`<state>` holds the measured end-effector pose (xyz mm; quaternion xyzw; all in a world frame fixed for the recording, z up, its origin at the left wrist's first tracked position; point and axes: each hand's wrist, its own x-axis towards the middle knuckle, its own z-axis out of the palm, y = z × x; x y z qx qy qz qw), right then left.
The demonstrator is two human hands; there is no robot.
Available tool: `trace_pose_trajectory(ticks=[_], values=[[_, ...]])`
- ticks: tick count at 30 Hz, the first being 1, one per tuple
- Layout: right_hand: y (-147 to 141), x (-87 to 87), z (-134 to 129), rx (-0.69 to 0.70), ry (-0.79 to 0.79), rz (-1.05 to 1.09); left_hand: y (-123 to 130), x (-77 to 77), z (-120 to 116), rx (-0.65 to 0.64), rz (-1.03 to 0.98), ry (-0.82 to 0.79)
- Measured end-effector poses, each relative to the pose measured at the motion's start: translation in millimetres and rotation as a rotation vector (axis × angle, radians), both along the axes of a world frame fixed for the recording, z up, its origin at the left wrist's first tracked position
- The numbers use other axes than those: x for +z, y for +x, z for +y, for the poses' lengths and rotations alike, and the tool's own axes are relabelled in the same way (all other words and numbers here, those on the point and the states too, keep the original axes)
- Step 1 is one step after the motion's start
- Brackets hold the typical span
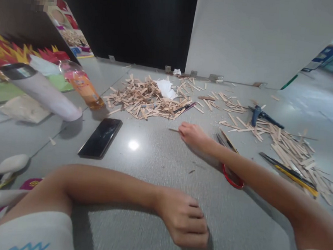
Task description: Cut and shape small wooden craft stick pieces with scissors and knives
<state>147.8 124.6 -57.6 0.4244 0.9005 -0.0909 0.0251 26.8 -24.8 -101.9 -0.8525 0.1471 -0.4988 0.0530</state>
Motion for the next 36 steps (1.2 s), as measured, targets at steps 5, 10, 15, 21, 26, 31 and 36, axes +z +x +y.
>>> trace_pose_trajectory(ticks=[5, 10, 15, 21, 26, 31, 36], values=[[21.0, 5.2, 75.4, -0.191, 0.104, 0.024, -0.9, -5.7, -0.8, -0.016, 0.080, 0.020], [30.3, 10.2, 97.4, -0.288, 0.150, 0.041, -0.8, -7.0, -1.1, -0.014, 0.071, 0.011], [15.5, 17.0, 67.7, -0.236, 0.188, 0.073, 2.4, -1.5, -1.2, -0.002, -0.035, -0.001], [-32.6, 17.9, -17.3, 0.116, 0.052, 0.073, 2.9, 2.1, -1.0, -0.011, -0.032, -0.032], [-54.5, 12.7, -30.6, 0.218, -0.023, 0.045, 3.1, 1.1, -0.8, -0.029, -0.022, -0.038], [-42.7, 10.2, 38.7, -0.023, 0.058, -0.005, 4.0, 0.3, -0.3, -0.035, -0.039, -0.047], [-25.0, 13.5, 97.7, -0.207, 0.092, -0.042, 1.9, -3.4, -0.9, -0.044, 0.011, -0.048]])
